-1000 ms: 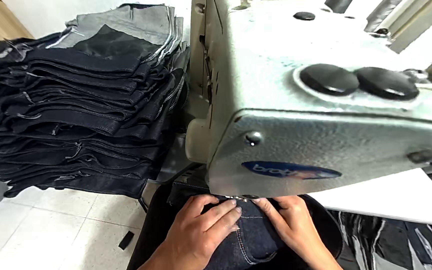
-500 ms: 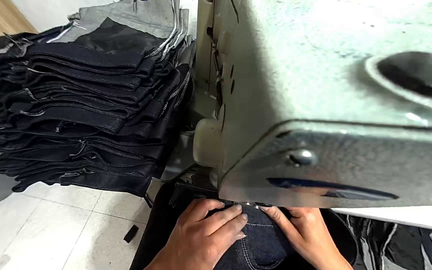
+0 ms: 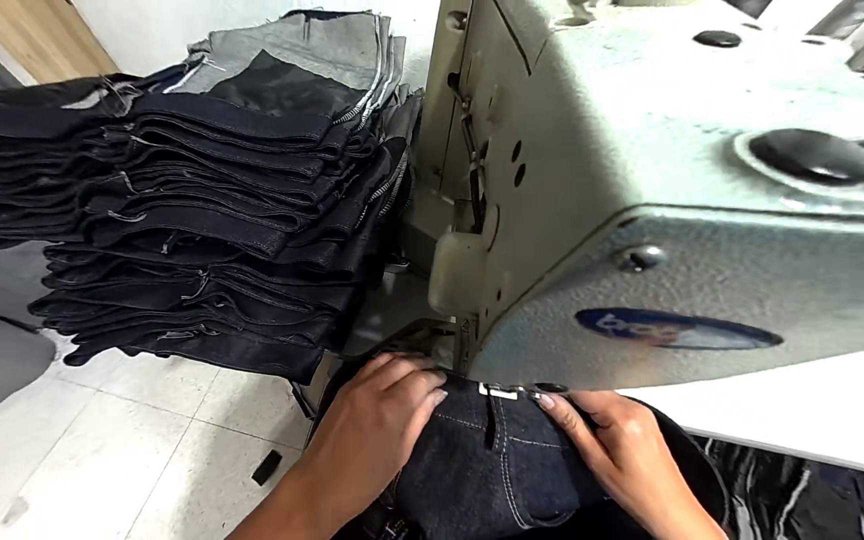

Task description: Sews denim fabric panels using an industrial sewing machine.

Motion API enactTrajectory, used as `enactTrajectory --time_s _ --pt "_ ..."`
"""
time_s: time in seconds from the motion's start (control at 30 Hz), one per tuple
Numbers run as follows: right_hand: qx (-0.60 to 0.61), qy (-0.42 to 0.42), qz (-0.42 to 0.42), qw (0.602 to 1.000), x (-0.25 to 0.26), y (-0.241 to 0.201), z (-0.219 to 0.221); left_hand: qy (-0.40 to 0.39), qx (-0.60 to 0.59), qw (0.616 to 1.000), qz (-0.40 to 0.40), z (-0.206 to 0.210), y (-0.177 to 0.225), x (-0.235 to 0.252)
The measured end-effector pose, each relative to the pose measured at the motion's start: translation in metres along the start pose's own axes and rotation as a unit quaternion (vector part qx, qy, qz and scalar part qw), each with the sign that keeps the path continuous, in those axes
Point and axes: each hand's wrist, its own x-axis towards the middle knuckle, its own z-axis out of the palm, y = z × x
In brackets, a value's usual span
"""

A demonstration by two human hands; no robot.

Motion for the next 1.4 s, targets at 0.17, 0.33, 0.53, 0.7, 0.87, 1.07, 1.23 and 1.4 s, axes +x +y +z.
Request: enactTrajectory --time_s 0.17,0.33,0.53,0.7,0.87,1.07,1.23,1.4 --pt "0.0 0.006 0.009 1.0 -0.002 -0.001 0.002 -0.079 0.034 0.995 -0.04 0.01 0.011 0.004" --pt "0.038 0.003 0.025 0.999 -0.004 0.003 0.008 -0.19 -0.039 0.968 -0.156 0.021 0.018 0.015" --pt "0.074 0.014 0.036 0.996 -0.007 0.008 0.015 -0.159 -0.175 0.94 -0.245 0.035 0.016 0.014" --pt "0.004 0.059 0.042 0.997 0.024 0.013 0.021 -0.101 -0.235 0.933 -0.253 0.046 -0.002 0.033" --pt "0.01 0.024 0.085 0.996 0.032 0.013 0.012 -0.11 -0.221 0.946 -0.209 0.042 -0.008 0.043" --pt "0.057 -0.094 0.186 0.976 0.042 0.002 0.001 -0.051 -0.119 0.987 -0.095 0.046 -0.007 0.037" --pt "0.053 -0.168 0.262 0.949 0.058 -0.004 -0.004 -0.063 -0.047 0.996 -0.039 0.036 -0.005 0.039" --pt "0.017 -0.145 0.221 0.964 0.055 -0.005 -0.016 -0.151 -0.06 0.985 -0.054 0.018 -0.009 0.041"
